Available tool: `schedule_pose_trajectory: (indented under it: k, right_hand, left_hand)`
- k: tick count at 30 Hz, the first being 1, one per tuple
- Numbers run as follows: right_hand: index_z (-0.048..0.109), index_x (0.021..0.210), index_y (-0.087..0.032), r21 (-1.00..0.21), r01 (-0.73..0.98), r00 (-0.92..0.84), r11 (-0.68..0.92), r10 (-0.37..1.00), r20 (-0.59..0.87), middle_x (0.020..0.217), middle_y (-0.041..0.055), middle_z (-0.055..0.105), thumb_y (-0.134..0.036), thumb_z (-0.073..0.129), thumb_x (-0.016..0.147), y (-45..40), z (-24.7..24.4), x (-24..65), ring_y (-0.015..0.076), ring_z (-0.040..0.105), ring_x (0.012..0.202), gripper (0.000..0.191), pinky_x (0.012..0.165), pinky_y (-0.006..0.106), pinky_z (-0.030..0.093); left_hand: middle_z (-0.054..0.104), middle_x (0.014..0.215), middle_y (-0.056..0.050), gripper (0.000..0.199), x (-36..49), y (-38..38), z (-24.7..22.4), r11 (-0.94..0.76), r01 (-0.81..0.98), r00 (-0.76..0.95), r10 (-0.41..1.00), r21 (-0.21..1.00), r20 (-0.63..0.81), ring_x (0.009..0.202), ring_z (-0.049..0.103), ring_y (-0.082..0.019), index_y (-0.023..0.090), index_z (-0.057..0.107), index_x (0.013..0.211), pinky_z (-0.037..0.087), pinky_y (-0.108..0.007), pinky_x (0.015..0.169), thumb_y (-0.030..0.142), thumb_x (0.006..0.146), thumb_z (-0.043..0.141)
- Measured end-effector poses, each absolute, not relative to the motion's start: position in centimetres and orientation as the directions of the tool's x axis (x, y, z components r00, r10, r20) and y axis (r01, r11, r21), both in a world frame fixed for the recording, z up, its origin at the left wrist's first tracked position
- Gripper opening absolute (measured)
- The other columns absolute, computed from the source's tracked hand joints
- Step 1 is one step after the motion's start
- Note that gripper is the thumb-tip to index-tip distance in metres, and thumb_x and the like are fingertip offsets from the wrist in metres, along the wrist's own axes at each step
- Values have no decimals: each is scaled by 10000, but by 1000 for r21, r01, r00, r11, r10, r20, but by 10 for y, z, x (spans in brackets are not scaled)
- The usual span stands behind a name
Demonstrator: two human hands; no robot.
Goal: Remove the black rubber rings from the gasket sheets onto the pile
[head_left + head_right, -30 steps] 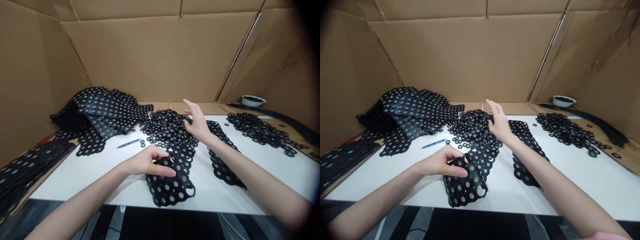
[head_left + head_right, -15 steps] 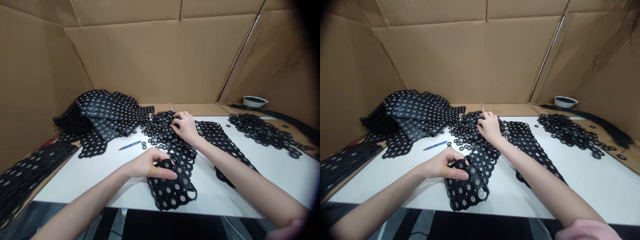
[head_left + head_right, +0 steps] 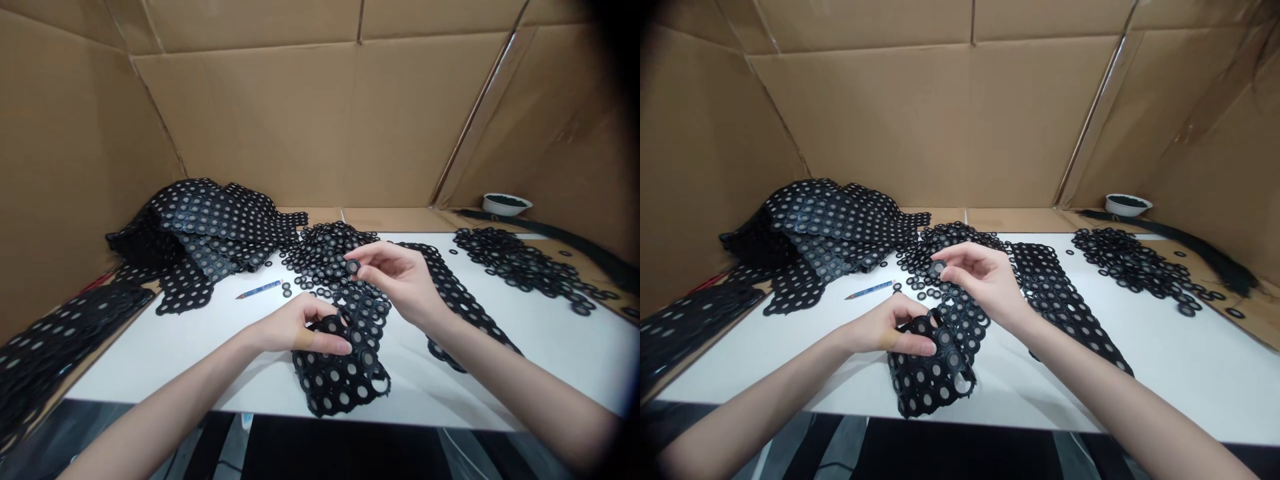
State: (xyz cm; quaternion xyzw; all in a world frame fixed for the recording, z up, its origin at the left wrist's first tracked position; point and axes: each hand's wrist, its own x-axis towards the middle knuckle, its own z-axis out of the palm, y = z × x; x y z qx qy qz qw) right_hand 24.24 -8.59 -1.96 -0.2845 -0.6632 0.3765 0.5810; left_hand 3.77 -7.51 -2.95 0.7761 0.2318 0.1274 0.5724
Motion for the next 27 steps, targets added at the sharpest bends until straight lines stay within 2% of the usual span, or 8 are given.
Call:
schedule_pose_trajectory:
  k: [8,17,27]
  right_hand:
    - [712,865,-221,-791,-169,-153,589,777,611,723,-34,633,-125,782,701,-103,-11,242,54,584,661,202,612,131,491]
    - [683,870,-218,-776,-166,-150,609,762,630,751,-30,628,-153,798,694,-108,-9,245,60,586,686,220,606,130,493]
    - [642,851,-209,-769,-128,-134,626,758,639,755,-23,627,-178,801,693,-110,-9,246,78,595,680,226,616,165,507]
  left_hand:
    - [643,813,-38,311,38,-75,-30,-225,225,859,504,948,-84,720,550,-88,82,674,864,427,-160,668,375,764,704]
    - [659,889,-62,330,37,-75,-30,-224,236,869,485,945,-102,788,580,-118,81,673,920,451,-187,729,379,781,691]
    - [657,846,-51,327,37,-74,-30,-234,253,856,507,939,-104,743,559,-96,77,681,896,439,-163,693,377,769,701]
